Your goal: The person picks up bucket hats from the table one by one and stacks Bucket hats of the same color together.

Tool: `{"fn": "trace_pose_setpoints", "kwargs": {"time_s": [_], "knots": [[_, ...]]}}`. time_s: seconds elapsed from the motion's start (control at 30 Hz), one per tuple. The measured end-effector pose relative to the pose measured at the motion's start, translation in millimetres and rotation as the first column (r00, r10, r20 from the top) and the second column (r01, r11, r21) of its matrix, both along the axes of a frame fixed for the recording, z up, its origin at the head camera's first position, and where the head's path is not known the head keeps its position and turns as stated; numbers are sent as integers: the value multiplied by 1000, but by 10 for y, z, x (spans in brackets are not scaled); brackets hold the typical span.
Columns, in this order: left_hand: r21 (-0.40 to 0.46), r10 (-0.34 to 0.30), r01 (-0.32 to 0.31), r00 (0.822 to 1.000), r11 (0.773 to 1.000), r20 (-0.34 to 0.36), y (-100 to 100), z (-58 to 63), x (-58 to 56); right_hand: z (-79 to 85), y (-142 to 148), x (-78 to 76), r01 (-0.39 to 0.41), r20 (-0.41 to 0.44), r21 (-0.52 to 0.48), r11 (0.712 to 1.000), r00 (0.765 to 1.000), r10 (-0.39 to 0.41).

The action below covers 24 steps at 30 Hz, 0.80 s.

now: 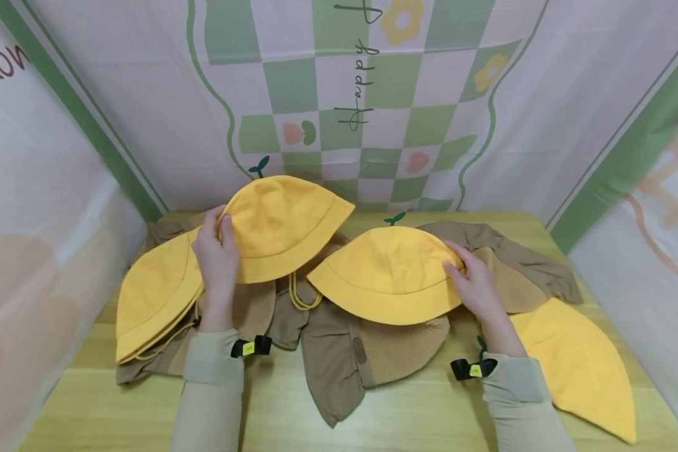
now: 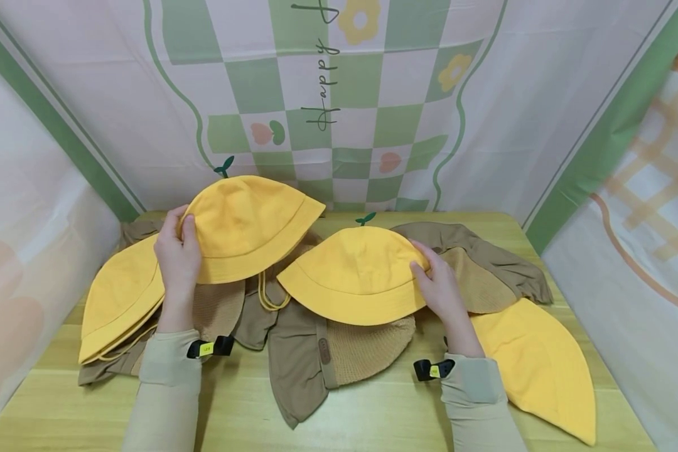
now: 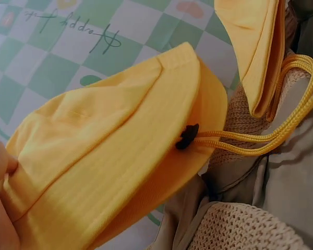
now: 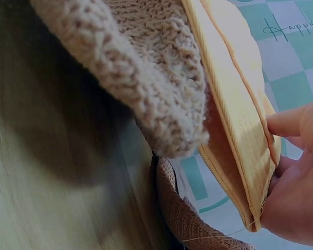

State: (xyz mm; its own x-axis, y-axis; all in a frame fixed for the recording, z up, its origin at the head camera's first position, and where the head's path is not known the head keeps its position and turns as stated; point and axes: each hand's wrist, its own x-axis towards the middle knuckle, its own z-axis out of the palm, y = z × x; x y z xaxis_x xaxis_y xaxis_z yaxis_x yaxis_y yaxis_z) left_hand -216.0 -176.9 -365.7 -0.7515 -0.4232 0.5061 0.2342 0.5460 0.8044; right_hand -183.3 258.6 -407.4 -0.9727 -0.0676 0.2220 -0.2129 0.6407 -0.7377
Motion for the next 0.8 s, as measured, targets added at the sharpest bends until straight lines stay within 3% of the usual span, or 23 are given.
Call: {"fn": "trace_pose_setpoints", "kwargs": {"time_s": [0.2,0.47,0.67,0.8], "knots": [[53,-38,40,999,998,-33,28,12,0,-10,9,-12,-2,2,-10,1000,1000,2],[111,-130,131,991,985,-15,91,17,3,-55,26,-42,-3,-27,-44,999,1000,1],[133,-201,200,980,971,-5,144,16,-11,-48,23,-42,-21,-27,-157,987,999,17],[158,-246,236,968,959,46,188,26,-5,-34,47,-44,-33,-13,-213,976,999,31]]}}
